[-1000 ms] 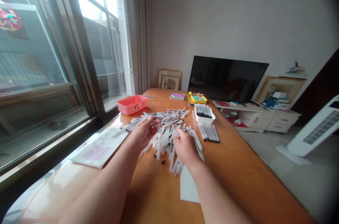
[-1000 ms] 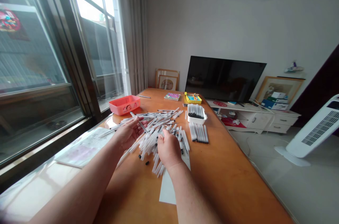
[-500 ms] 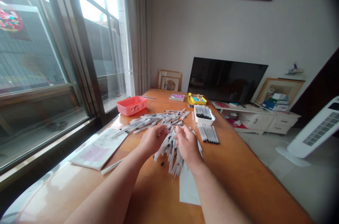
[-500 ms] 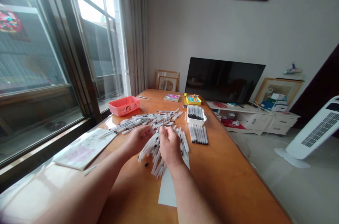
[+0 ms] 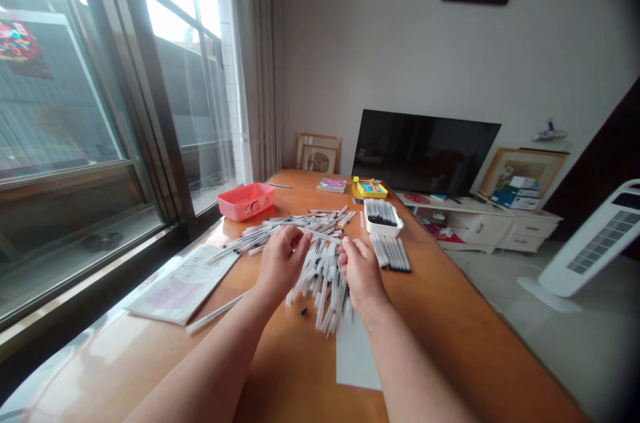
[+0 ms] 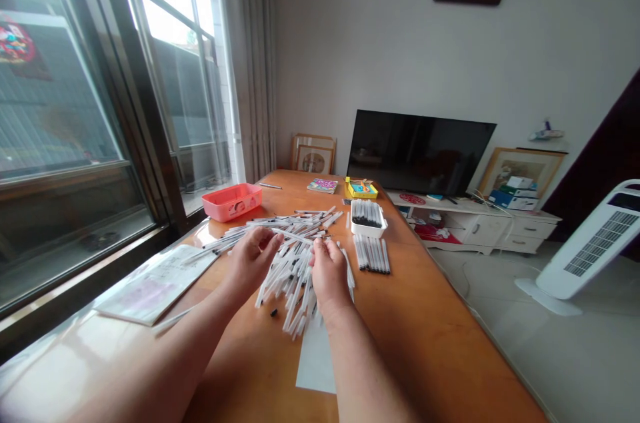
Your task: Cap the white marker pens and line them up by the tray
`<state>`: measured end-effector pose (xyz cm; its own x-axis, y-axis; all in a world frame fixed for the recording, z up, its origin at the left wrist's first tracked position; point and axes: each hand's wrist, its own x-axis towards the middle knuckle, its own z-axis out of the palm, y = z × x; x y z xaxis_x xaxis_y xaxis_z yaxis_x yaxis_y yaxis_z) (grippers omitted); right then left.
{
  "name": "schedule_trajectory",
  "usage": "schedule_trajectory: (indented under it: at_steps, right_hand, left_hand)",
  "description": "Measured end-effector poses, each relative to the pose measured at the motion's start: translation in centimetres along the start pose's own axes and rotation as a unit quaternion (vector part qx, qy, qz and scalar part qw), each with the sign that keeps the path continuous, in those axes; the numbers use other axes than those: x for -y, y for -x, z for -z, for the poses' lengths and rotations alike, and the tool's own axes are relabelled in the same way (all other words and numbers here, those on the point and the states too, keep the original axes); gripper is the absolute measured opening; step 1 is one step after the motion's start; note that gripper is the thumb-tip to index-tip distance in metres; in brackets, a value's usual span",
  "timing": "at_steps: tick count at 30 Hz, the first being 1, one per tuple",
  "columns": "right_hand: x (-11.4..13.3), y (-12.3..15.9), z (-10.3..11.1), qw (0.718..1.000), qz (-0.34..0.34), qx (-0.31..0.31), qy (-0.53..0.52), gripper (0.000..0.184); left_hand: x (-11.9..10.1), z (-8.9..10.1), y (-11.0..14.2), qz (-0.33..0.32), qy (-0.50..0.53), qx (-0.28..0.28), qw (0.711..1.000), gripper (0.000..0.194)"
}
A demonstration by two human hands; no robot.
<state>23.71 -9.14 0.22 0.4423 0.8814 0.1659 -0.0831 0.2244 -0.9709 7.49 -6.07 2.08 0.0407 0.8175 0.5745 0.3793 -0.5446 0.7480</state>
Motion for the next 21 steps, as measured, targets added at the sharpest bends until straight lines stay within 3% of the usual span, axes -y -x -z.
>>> schedule_trajectory:
  at_steps: [2,4,7,9,13,18,21]
  right_hand:
    - [0.5,0.5,-0.4,0.997,-0.042,0.023,-0.054,0.039]
    - [0.8,0.9,-0.7,0.993,-0.061,0.056,-0.079,0.039]
    - [0.7,1.3,-1.0,0.990,-0.064,0.099,-0.079,0.041]
    - [0.6,1.3,-0.9,0.989,-0.056,0.115,-0.067,0.041]
    - [0.6,1.4,-0.8,0.992,0.000,0.127,-0.011,0.037]
    - [1.3,1.9,-0.7,0.975,0.147,0.103,0.131,0.030]
    - [1.2,2.0,-0.9,0.984,0.102,0.105,0.097,0.035]
  left_hand:
    - [-0.3,-0.3,0.1,0.116,0.154,0.079,0.978,0.036]
    - [-0.3,-0.8,0.2,0.197,0.306,0.126,0.923,0.036]
    - [-0.1,-1.3,0.3,0.224,0.469,0.129,0.845,0.038]
    - [0.1,-1.4,0.2,0.224,0.513,0.127,0.819,0.034]
    - [0.1,-1.3,0.0,0.229,0.531,0.112,0.808,0.026]
    - [-0.1,-1.0,-0.1,0.244,0.526,0.097,0.809,0.027]
    - [0.1,-1.0,-0.1,0.242,0.530,0.098,0.807,0.026]
